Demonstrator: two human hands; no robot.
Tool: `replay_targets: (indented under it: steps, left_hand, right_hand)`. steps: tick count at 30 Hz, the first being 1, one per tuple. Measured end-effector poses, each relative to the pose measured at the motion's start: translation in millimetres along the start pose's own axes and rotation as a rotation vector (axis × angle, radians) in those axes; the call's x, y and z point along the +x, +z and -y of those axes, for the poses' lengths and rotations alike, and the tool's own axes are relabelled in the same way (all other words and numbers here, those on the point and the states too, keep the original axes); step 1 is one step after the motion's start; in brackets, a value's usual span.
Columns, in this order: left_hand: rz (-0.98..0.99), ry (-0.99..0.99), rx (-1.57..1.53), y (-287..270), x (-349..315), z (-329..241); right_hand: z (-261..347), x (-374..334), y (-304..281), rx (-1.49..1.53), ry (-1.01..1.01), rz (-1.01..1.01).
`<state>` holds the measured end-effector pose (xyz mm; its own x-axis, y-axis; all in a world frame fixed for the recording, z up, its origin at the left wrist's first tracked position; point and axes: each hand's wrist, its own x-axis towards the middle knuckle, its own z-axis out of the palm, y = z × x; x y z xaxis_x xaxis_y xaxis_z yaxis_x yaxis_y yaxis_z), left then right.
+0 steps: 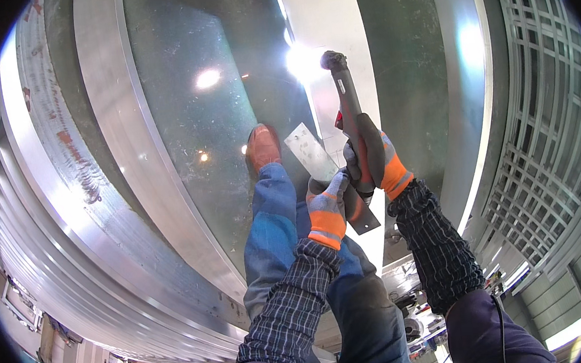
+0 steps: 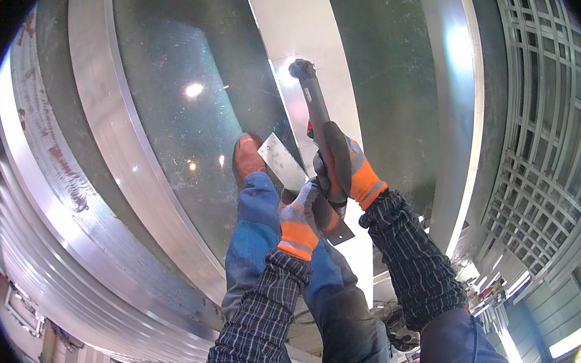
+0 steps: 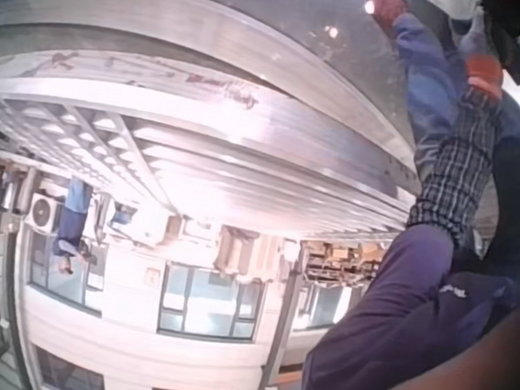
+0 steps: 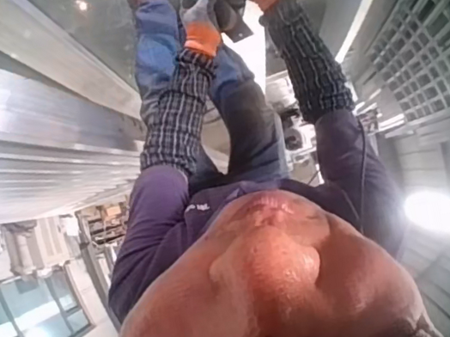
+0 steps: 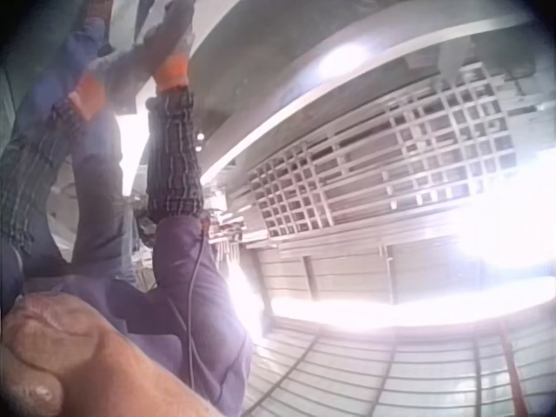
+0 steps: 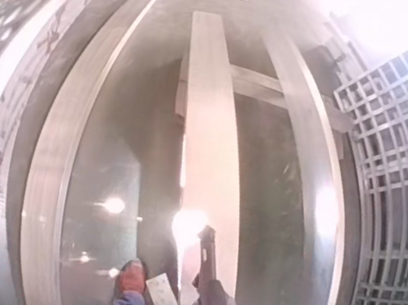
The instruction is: The person sits on the floor and uses a handheld welding tool to attach small metal plates to a larger curved metal frame. They repeatedly position the plates and weld them in place, moving along the frame to complete multiple attachment points.
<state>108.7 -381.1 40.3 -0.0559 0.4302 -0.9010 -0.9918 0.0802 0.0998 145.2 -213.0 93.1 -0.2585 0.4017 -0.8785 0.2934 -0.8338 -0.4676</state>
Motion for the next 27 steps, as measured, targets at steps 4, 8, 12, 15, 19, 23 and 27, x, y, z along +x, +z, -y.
replay_targets:
  steps: [4,8,12,15,19,23,27]
  left_hand:
    - [0.032,0.123,0.245,5.5,-13.8,-13.3]
    - [-0.064,0.106,0.306,31.1,-27.9,-43.0]
    - [-0.206,0.337,0.406,17.1,-13.8,-66.6]
    - [-0.342,0.188,0.325,-18.0,10.1,-92.5]
    - [-0.351,0.391,0.666,-92.9,66.6,-104.3]
    - [-0.336,0.520,1.382,-151.0,133.2,-142.9]
    - [-0.582,0.432,1.611,-126.7,174.2,-169.1]
  right_hand:
    - [6.2,-12.7,0.9,0.030,0.015,-0.060]
    - [7.4,-37.6,-3.0,0.023,-0.020,-0.117]
    - [-7.3,-59.7,-14.3,0.003,-0.033,-0.093]
    - [-17.9,-80.0,-16.6,0.040,-0.026,-0.112]
    - [-33.3,-102.1,-21.2,0.264,0.008,-0.150]
    - [-43.0,-109.6,-24.7,0.501,0.042,-0.099]
    - [-44.2,-120.8,-35.6,0.570,0.030,-0.073]
